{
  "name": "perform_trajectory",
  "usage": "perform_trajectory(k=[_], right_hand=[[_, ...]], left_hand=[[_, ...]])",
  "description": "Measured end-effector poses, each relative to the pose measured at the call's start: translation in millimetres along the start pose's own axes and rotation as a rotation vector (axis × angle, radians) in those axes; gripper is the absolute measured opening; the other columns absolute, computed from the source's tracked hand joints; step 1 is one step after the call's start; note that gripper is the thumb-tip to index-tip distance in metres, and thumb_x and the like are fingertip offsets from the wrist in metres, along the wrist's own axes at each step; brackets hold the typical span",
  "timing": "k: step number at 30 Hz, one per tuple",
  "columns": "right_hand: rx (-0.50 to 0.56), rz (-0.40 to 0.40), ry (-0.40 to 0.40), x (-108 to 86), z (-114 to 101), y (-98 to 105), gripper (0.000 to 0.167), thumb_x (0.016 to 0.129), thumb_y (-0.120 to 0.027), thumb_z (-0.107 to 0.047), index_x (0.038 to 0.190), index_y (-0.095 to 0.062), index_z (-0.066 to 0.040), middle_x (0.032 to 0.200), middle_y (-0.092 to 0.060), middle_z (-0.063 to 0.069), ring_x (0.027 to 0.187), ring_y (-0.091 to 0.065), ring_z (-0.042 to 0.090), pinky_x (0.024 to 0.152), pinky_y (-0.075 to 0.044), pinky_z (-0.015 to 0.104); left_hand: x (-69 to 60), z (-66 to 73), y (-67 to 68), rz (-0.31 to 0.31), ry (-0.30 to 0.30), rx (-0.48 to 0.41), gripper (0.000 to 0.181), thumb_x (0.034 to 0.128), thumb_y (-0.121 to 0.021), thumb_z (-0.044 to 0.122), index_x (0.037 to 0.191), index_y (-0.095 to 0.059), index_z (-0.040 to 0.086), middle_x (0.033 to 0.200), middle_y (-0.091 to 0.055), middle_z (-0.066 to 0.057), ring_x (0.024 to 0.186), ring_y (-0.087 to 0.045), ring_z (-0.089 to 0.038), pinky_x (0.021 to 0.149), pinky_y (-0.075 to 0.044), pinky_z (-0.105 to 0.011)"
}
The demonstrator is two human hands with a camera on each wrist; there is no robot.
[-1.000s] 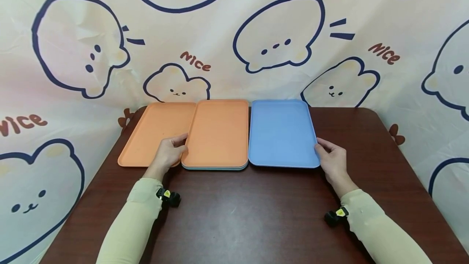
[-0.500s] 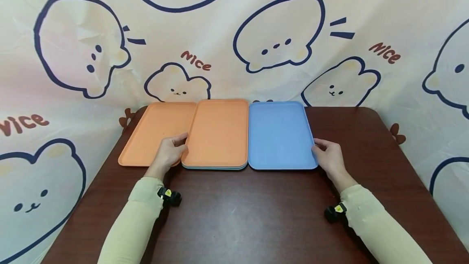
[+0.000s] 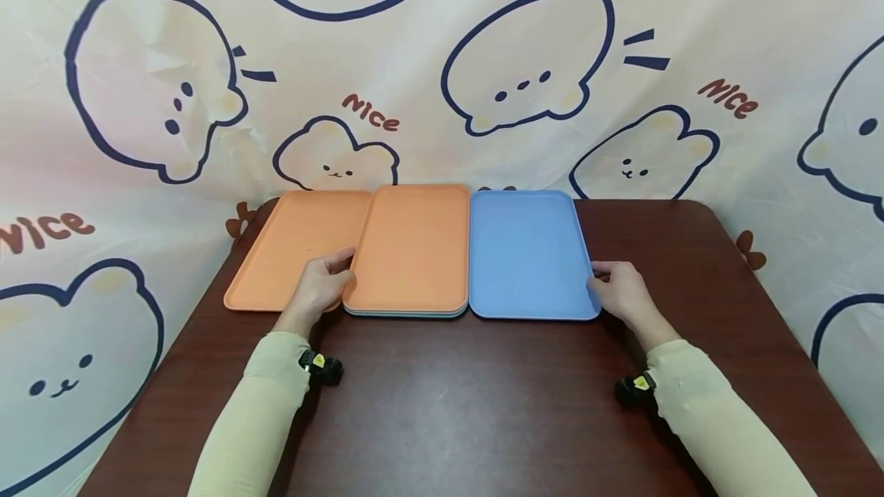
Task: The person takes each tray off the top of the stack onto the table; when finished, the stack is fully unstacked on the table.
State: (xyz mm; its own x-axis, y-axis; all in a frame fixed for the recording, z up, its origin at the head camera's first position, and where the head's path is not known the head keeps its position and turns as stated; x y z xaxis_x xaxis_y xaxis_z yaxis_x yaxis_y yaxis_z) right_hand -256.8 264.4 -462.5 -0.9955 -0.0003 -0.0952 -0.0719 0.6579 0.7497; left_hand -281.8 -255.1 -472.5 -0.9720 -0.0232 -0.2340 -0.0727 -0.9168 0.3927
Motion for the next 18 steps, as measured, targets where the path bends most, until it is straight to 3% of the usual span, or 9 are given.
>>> perform_trajectory(k=[1, 3, 5, 7, 9, 12, 14, 16, 18], right_hand=[[0.003, -0.004, -0.003, -0.3, 0, 2, 0.050, 0.106, -0.056, -0.008, 0.150, -0.053, 0.015, 0.138, -0.063, 0.037, 0.117, -0.067, 0.043, 0.098, -0.061, 0.055], [0.017, 0.007, -0.006, -0.9, -1, 4, 0.049, 0.108, -0.056, -0.009, 0.151, -0.052, 0.013, 0.141, -0.062, 0.037, 0.121, -0.065, 0.045, 0.101, -0.060, 0.057], [0.037, 0.049, 0.002, -1.7, -2, 5, 0.049, 0.109, -0.055, -0.010, 0.152, -0.053, 0.011, 0.143, -0.062, 0.036, 0.125, -0.063, 0.047, 0.104, -0.058, 0.060], [0.058, 0.116, 0.016, -3.1, -4, 7, 0.047, 0.109, -0.055, -0.011, 0.151, -0.056, 0.010, 0.143, -0.062, 0.035, 0.128, -0.062, 0.047, 0.106, -0.057, 0.061], [0.087, 0.184, 0.036, -3.6, -8, 6, 0.044, 0.109, -0.056, -0.012, 0.148, -0.060, 0.008, 0.142, -0.065, 0.033, 0.128, -0.063, 0.046, 0.105, -0.058, 0.059], [0.144, 0.234, 0.069, -4.2, -16, 4, 0.040, 0.108, -0.059, -0.011, 0.143, -0.065, 0.007, 0.138, -0.069, 0.030, 0.125, -0.067, 0.043, 0.096, -0.061, 0.035], [0.190, 0.230, 0.084, -3.6, -24, 1, 0.038, 0.108, -0.061, -0.010, 0.141, -0.067, 0.007, 0.136, -0.071, 0.028, 0.125, -0.068, 0.042, 0.088, -0.055, 0.016], [0.235, 0.207, 0.093, -2.5, -31, -3, 0.037, 0.108, -0.061, -0.010, 0.141, -0.067, 0.006, 0.136, -0.072, 0.027, 0.126, -0.068, 0.040, 0.082, -0.046, 0.003], [0.268, 0.183, 0.100, -0.1, -38, -8, 0.037, 0.109, -0.061, -0.010, 0.141, -0.067, 0.007, 0.136, -0.073, 0.026, 0.128, -0.068, 0.040, 0.080, -0.043, 0.000]], left_hand=[[0.5, -0.3, -0.2, 0.001, 0.006, -0.008, 0.063, 0.1019, -0.057, 0.008, 0.164, -0.047, 0.015, 0.168, -0.047, -0.018, 0.068, -0.053, 0.002, 0.051, -0.045, -0.024], [0.8, -0.7, -0.6, -0.005, 0.015, -0.018, 0.062, 0.1039, -0.058, 0.009, 0.165, -0.046, 0.016, 0.169, -0.046, -0.016, 0.087, -0.060, 0.003, 0.053, -0.046, -0.023], [1.3, -1.4, -0.5, -0.008, 0.025, -0.036, 0.061, 0.1053, -0.058, 0.010, 0.165, -0.046, 0.016, 0.169, -0.046, -0.015, 0.100, -0.067, -0.008, 0.055, -0.047, -0.021], [1.4, -1.6, -0.2, -0.016, 0.022, -0.051, 0.061, 0.1067, -0.058, 0.011, 0.166, -0.045, 0.015, 0.170, -0.045, -0.015, 0.123, -0.065, -0.016, 0.061, -0.048, -0.018], [1.0, -1.6, 0.6, -0.023, 0.014, -0.062, 0.060, 0.1080, -0.058, 0.011, 0.166, -0.044, 0.014, 0.171, -0.044, -0.016, 0.147, -0.053, -0.024, 0.070, -0.048, -0.013], [0.6, -1.9, 1.8, -0.028, 0.004, -0.068, 0.060, 0.1088, -0.059, 0.012, 0.166, -0.043, 0.013, 0.171, -0.043, -0.017, 0.159, -0.041, -0.029, 0.081, -0.047, -0.008], [0.5, -2.4, 2.1, -0.034, -0.002, -0.062, 0.060, 0.1089, -0.059, 0.013, 0.166, -0.043, 0.013, 0.171, -0.042, -0.016, 0.161, -0.038, -0.029, 0.088, -0.046, -0.007], [1.2, -3.2, 1.5, -0.038, -0.008, -0.063, 0.060, 0.1089, -0.059, 0.013, 0.167, -0.042, 0.012, 0.172, -0.042, -0.016, 0.162, -0.036, -0.029, 0.104, -0.048, -0.014], [2.3, -4.3, 1.1, -0.039, -0.013, -0.070, 0.060, 0.1087, -0.059, 0.013, 0.167, -0.042, 0.011, 0.172, -0.041, -0.017, 0.163, -0.035, -0.030, 0.118, -0.046, -0.028]])
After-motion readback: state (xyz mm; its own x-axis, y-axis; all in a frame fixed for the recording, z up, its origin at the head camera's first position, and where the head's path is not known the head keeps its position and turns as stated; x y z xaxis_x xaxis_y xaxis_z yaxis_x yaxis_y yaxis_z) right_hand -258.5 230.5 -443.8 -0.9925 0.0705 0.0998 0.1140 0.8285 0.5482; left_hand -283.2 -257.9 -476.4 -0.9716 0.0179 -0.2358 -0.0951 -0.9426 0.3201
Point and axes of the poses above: each hand's wrist, its own x-axis towards the middle knuckle, its own y-axis out of the back of the hand, z = x × y, the point moved 3 cm from there along x, towards the middle knuckle
